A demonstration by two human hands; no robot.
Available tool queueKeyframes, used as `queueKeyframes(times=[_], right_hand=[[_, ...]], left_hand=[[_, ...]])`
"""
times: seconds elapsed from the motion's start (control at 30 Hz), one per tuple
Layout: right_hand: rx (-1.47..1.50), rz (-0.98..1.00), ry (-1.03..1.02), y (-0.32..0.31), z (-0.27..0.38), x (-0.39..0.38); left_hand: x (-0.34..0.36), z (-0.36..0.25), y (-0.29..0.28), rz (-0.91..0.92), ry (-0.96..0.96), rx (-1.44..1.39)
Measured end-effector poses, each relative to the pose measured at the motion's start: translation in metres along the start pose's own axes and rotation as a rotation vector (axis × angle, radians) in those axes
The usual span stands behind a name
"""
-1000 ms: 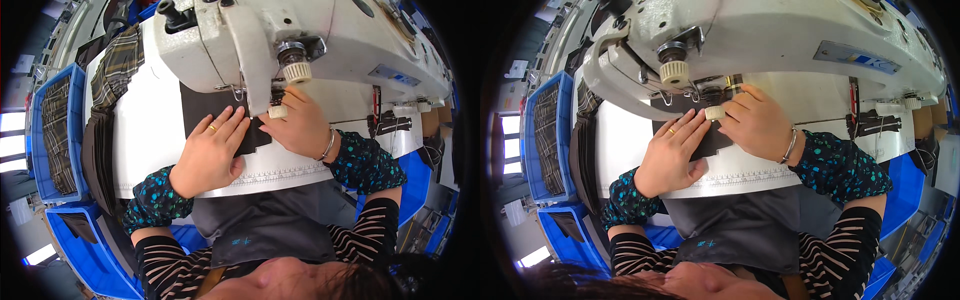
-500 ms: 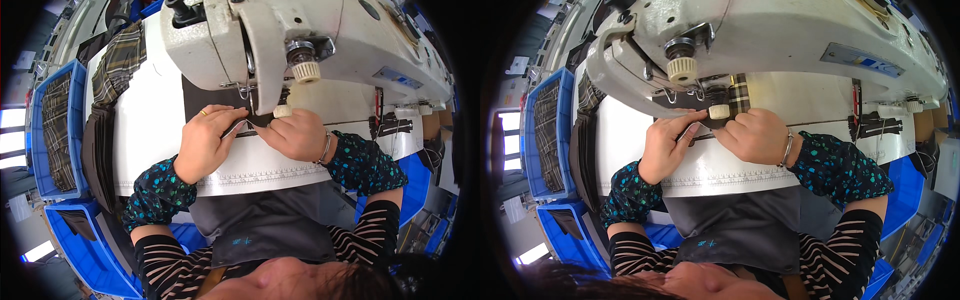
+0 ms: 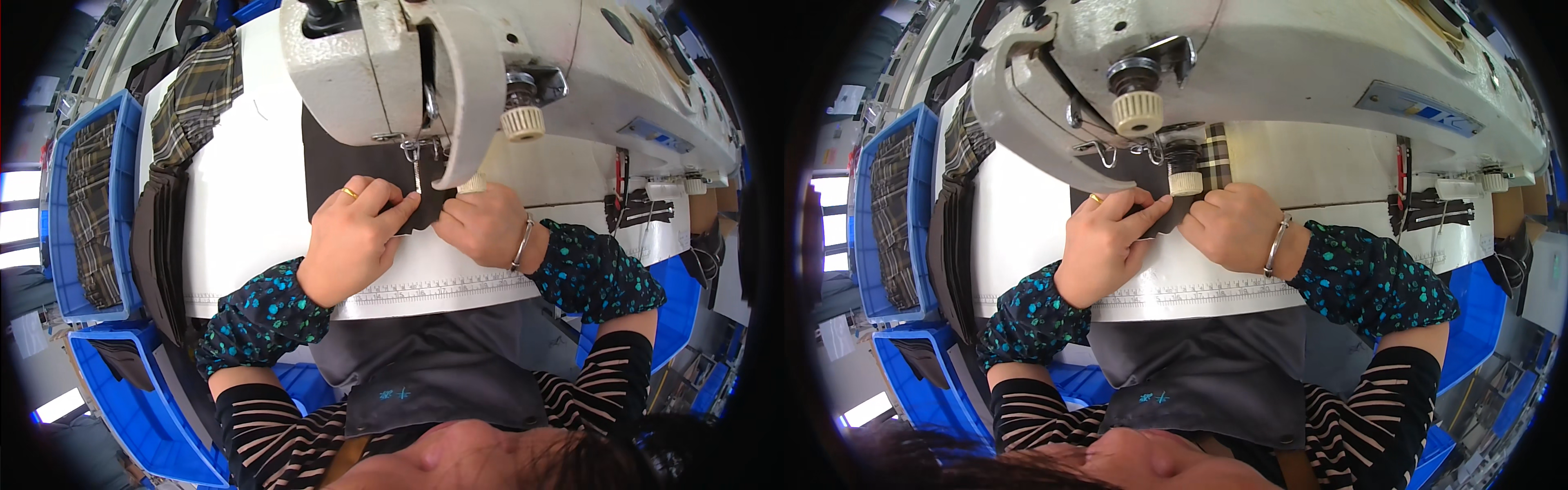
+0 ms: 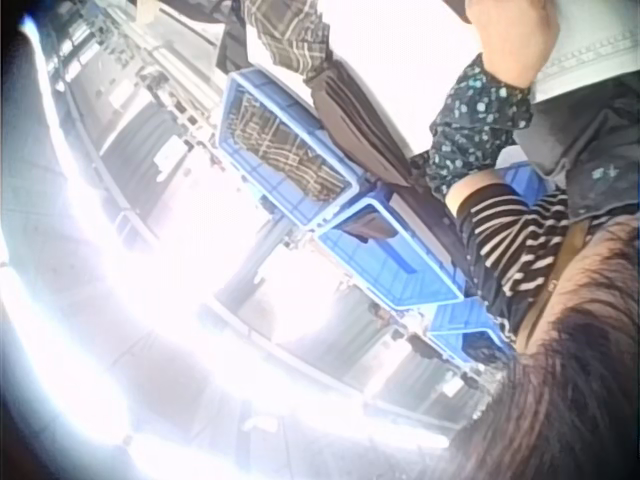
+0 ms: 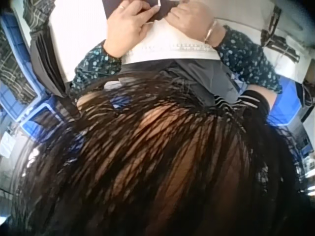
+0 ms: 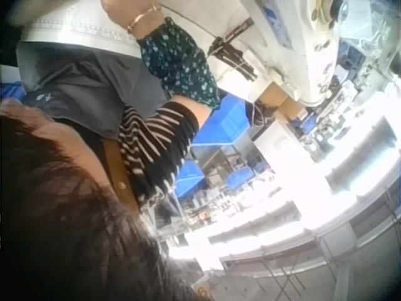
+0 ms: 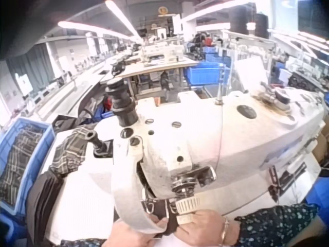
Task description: The person uses a sewing machine to attach a zipper to a black fabric piece. They align the zipper, sew along the edge, and trim excess threads. The person then attaches a plaid fabric piece to the zipper assembly and sews it in place.
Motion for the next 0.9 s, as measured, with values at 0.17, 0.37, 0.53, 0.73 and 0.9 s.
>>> queueKeyframes(times=[0.17, 0.37, 0.53, 0.73, 0.9], right_hand=[[-0.034, 0.044, 0.021, 0.002, 0.004, -0.004], [-0.039, 0.051, 0.026, 0.0, 0.006, -0.003], [-0.043, 0.073, 0.037, -0.002, 0.006, -0.003], [-0.01, 0.053, 0.031, -0.008, 0.004, -0.001], [-0.018, -0.086, 0.152, -0.027, 0.004, 0.005]], left_hand=[[0.0, -0.002, 0.001, -0.023, 0.041, 0.098], [-0.003, -0.003, 0.0, -0.005, 0.038, 0.1], [-0.003, -0.003, 0.002, -0.008, 0.035, 0.082], [-0.005, -0.002, 0.003, 0.05, 0.031, 0.058], [-0.004, -0.002, 0.003, 0.057, 0.05, 0.063]])
Point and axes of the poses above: each hand's wrist, its own x-axis towards the middle knuckle, its own y-axis out of the palm, z = x × y, the point moved 2 cm from there along x, towards the middle knuckle, and after that the axes turned 7 degrees about x, right-handed, at the moved point
